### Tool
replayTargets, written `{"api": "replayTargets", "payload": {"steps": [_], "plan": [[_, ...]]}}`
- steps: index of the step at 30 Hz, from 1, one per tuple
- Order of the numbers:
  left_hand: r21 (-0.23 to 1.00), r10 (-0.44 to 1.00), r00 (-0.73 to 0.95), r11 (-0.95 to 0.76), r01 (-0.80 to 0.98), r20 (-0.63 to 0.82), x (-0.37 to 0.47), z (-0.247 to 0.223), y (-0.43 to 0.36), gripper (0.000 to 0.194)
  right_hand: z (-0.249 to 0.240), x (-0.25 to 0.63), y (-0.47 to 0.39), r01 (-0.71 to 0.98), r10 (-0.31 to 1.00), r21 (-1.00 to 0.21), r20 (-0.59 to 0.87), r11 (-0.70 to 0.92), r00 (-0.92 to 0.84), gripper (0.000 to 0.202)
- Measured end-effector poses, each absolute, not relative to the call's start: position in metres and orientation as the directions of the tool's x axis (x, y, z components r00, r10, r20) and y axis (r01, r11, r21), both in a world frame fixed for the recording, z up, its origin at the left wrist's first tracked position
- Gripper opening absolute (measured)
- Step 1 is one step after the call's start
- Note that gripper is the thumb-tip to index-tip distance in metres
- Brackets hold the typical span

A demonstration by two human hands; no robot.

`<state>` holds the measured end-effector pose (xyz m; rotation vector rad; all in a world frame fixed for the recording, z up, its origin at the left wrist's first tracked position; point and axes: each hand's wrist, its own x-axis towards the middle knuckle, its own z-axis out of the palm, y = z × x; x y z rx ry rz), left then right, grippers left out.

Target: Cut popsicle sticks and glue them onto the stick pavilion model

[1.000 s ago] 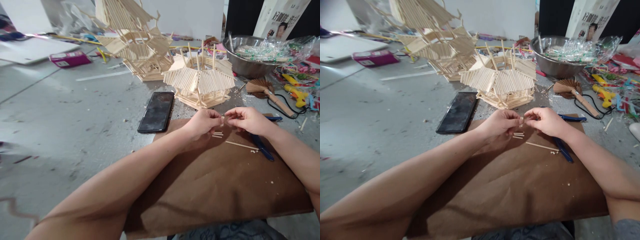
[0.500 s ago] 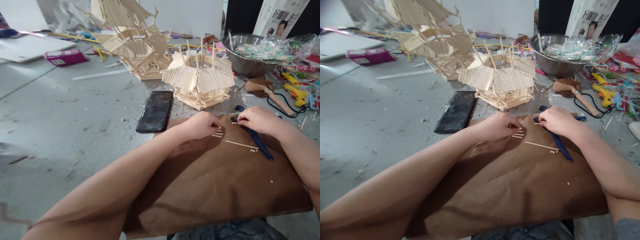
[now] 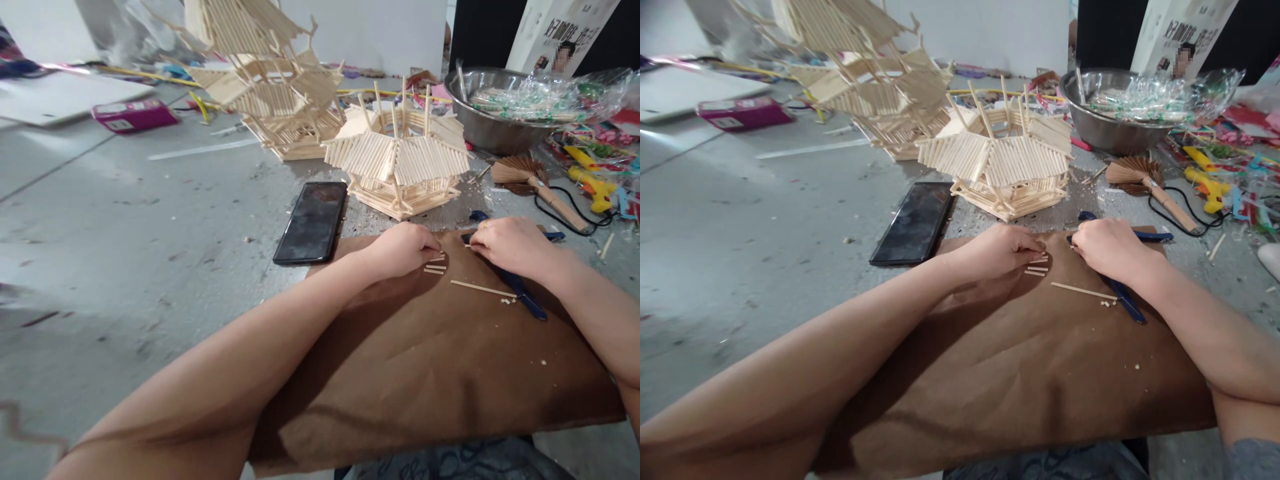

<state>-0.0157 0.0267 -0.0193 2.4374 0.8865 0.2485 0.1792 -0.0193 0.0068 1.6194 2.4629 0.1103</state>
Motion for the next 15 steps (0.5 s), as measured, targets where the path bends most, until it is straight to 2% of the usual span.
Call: {"api": "replayTargets", "payload": {"steps": [4, 11, 15], "plan": [[0.582, 0.671, 0.742, -0.599, 0.55, -0.01, -0.016, -0.0197, 0.0275, 0.019, 0.0056, 0.1752, -0.0225, 0.895, 0.914, 0.198, -0.158, 0.4, -0.373, 0.027], [0.712, 0.758, 0.647, -0.412, 0.569, -0.078, -0.0172, -0.014, 0.0282, 0.017, 0.0029, 0.1719, -0.0241, 0.893, 0.923, 0.239, -0.151, 0.381, -0.353, 0.03], [0.722, 0.778, 0.62, -0.373, 0.583, -0.099, -0.0169, -0.0128, 0.029, 0.021, 0.004, 0.1712, -0.0261, 0.885, 0.918, 0.242, -0.116, 0.397, -0.38, 0.033]]}}
